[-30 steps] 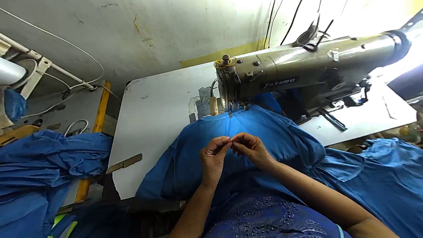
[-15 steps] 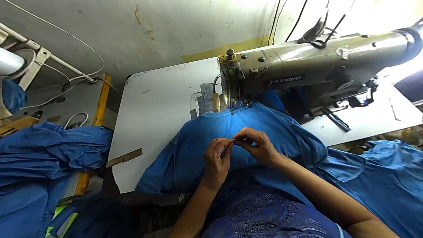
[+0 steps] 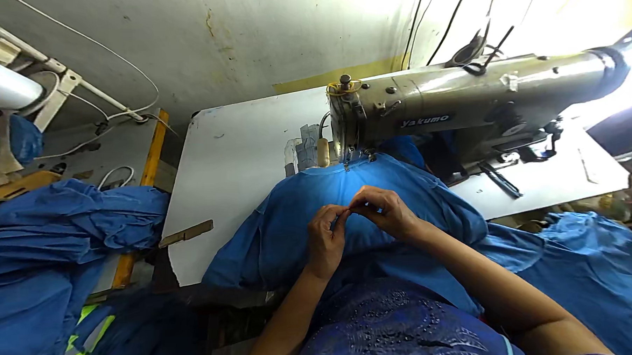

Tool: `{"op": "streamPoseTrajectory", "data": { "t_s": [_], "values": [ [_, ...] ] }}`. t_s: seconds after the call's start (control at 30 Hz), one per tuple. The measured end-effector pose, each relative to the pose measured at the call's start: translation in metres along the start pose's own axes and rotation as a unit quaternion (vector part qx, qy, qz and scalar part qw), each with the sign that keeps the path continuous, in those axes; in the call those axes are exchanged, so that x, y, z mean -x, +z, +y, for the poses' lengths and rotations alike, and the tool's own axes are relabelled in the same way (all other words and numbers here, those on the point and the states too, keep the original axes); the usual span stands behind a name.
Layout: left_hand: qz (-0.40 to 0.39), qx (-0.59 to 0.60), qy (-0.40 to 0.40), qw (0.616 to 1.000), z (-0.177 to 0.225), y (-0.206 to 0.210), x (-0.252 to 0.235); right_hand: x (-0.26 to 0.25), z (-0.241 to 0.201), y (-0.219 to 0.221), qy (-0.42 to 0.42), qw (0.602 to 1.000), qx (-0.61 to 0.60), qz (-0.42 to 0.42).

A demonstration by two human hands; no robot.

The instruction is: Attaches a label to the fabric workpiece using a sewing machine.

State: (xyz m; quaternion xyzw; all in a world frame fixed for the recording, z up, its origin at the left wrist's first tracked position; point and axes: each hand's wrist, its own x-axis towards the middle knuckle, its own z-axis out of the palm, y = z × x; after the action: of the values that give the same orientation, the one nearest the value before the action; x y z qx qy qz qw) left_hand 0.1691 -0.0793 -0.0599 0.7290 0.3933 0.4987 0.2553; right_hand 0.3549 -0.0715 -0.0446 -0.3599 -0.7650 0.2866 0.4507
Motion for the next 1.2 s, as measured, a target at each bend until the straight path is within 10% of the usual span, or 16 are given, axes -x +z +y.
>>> {"op": "streamPoseTrajectory", "data": {
  "t_s": [0.47, 0.87, 1.2],
  "values": [
    [-0.072, -0.017, -0.09, 0.993, -0.003, -0.013, -0.02, -0.029, 0.006, -0.034, 0.323, 0.91, -0.192, -0.176],
    [-0.064, 0.163, -0.179, 0.968, -0.007, -0.004, -0.026, -0.02, 0.008, -0.026, 0.279, 0.93, -0.156, -0.182],
    [-0.062, -0.038, -0.162, 0.984, -0.051, 0.007, -0.095, -0.053, 0.054, -0.02, 0.292, 0.955, 0.05, 0.006]
  ]
}}
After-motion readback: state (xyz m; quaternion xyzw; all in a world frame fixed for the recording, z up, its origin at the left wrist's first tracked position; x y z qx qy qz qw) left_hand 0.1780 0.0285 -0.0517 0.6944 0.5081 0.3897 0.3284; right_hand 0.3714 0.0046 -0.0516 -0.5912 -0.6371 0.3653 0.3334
